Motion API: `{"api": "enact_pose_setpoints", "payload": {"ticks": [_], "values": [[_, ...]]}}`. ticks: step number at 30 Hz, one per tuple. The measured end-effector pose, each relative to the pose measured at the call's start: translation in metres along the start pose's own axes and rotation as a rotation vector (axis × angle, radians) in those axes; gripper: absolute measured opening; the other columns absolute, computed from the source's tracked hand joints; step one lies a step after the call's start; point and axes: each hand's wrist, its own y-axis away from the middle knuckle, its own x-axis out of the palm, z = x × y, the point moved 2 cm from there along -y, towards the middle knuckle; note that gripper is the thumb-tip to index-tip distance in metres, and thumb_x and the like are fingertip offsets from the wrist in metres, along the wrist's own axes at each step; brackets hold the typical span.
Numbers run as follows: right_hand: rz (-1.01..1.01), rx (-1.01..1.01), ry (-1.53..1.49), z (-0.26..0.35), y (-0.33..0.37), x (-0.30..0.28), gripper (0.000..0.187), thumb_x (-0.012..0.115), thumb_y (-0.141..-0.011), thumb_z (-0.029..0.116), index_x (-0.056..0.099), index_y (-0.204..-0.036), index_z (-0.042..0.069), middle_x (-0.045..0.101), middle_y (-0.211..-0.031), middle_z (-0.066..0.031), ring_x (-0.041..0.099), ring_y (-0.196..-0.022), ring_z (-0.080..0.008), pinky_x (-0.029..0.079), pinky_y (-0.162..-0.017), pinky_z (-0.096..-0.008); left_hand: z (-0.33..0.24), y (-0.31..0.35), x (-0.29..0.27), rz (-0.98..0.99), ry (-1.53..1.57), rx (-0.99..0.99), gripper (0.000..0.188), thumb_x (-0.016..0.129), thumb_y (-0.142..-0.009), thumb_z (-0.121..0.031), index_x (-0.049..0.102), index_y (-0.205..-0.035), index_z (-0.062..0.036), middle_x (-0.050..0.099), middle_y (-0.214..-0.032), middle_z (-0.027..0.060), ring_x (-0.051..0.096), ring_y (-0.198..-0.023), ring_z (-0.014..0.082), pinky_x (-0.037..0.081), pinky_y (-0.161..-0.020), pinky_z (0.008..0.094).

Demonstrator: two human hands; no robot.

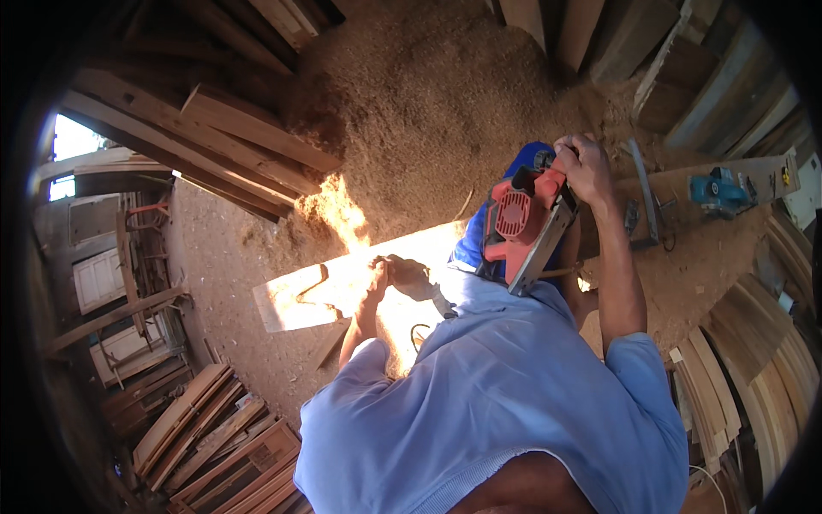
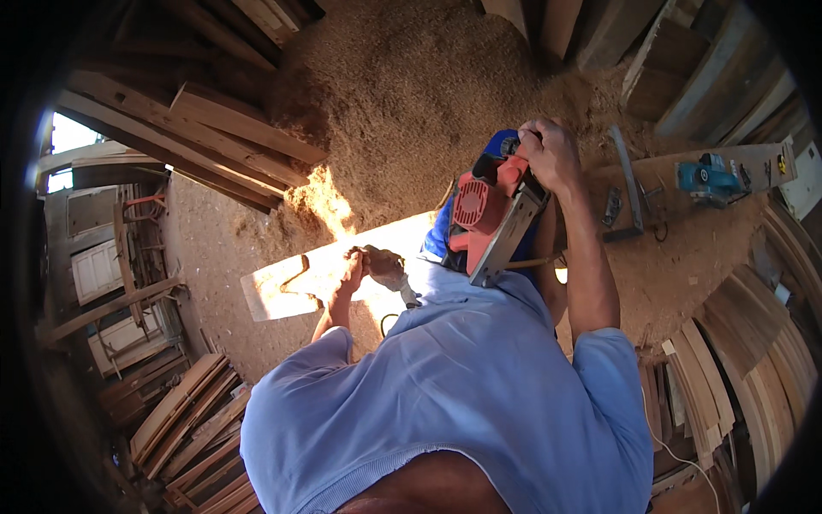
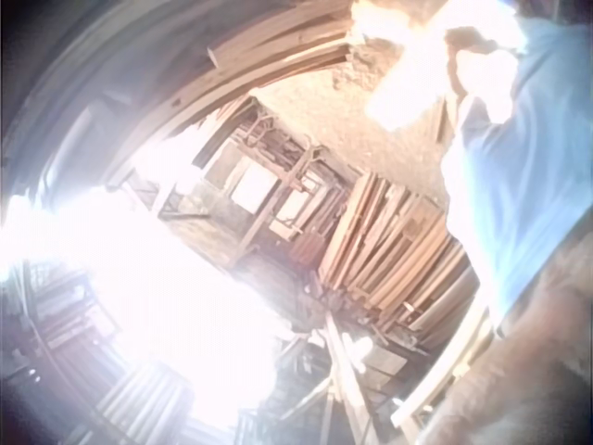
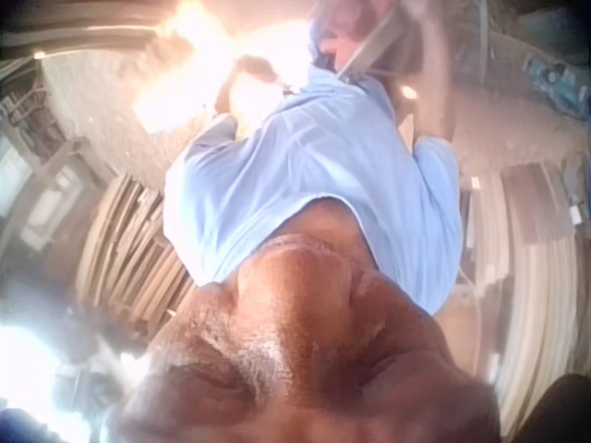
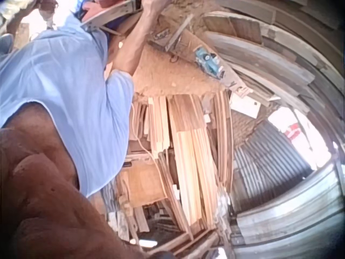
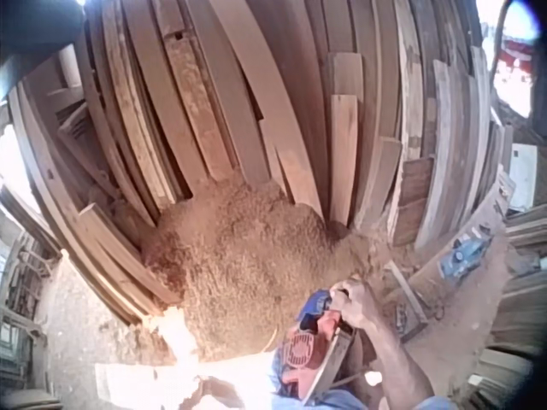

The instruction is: The person sits on the floor and uses a screwdriver to adjust the blades and components of an electric planer.

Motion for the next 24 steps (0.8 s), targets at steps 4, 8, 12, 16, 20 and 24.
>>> {"api": "enact_pose_setpoints", "payload": {"ticks": [4, 8, 12, 16, 20, 24], "values": [[0.003, -0.028, 0.013, -0.007, -0.001, 0.002, 0.021, 0.062, -0.09, 0.018, 0.071, -0.096, 0.0, 0.07, -0.093, -0.0182, 0.063, -0.093, -0.0356, 0.049, -0.086, -0.0433, -0.025, 0.001, 0.019, 0.133, 0.157, 0.061, 0.028, 0.063, -0.096, -0.034, 0.057, -0.106, -0.0084, 0.066, -0.093, 0.0087, 0.06, -0.079, 0.019, 0.047, -0.059, 0.0312], [-0.009, -0.029, 0.02, -0.01, -0.001, 0.004, 0.021, 0.063, -0.09, 0.018, 0.071, -0.096, 0.0, 0.07, -0.093, -0.0179, 0.063, -0.094, -0.0353, 0.049, -0.086, -0.0434, -0.036, 0.006, 0.031, 0.173, 0.174, 0.052, 0.028, 0.063, -0.096, -0.034, 0.058, -0.105, -0.0087, 0.066, -0.092, 0.0085, 0.06, -0.078, 0.0187, 0.047, -0.059, 0.031], [0.0, -0.009, 0.017, -0.003, -0.001, 0.001, 0.022, 0.062, -0.09, 0.018, 0.071, -0.096, -0.001, 0.07, -0.094, -0.0179, 0.063, -0.096, -0.0347, 0.049, -0.086, -0.0431, -0.022, 0.005, 0.021, 0.111, 0.09, -0.012, 0.027, 0.063, -0.097, -0.035, 0.058, -0.105, -0.0089, 0.066, -0.092, 0.0084, 0.06, -0.078, 0.0184, 0.046, -0.058, 0.0307], [0.006, 0.011, 0.028, -0.004, 0.0, 0.001, 0.021, 0.063, -0.09, 0.019, 0.071, -0.096, 0.0, 0.07, -0.094, -0.0179, 0.063, -0.096, -0.0343, 0.05, -0.086, -0.0425, 0.006, -0.004, 0.005, 0.007, -0.057, -0.11, 0.027, 0.062, -0.097, -0.035, 0.058, -0.104, -0.0091, 0.066, -0.092, 0.0082, 0.059, -0.077, 0.0181, 0.046, -0.058, 0.0305], [0.0, 0.011, 0.024, -0.003, 0.0, 0.001, 0.021, 0.063, -0.09, 0.019, 0.071, -0.096, 0.001, 0.069, -0.091, -0.0181, 0.063, -0.096, -0.0342, 0.05, -0.086, -0.0417, 0.029, -0.007, -0.008, -0.038, -0.113, -0.161, 0.027, 0.062, -0.097, -0.035, 0.058, -0.104, -0.0094, 0.066, -0.091, 0.008, 0.059, -0.077, 0.0178, 0.046, -0.057, 0.0302], [-0.012, 0.019, -0.016, -0.004, 0.0, 0.002, 0.018, 0.064, -0.089, 0.016, 0.07, -0.095, 0.0, 0.068, -0.09, -0.0192, 0.064, -0.093, -0.0338, 0.049, -0.083, -0.0417, 0.03, -0.011, -0.012, -0.038, -0.107, -0.165, 0.026, 0.062, -0.097, -0.035, 0.059, -0.103, -0.0096, 0.066, -0.091, 0.0078, 0.059, -0.076, 0.0175, 0.045, -0.057, 0.0299]]}}
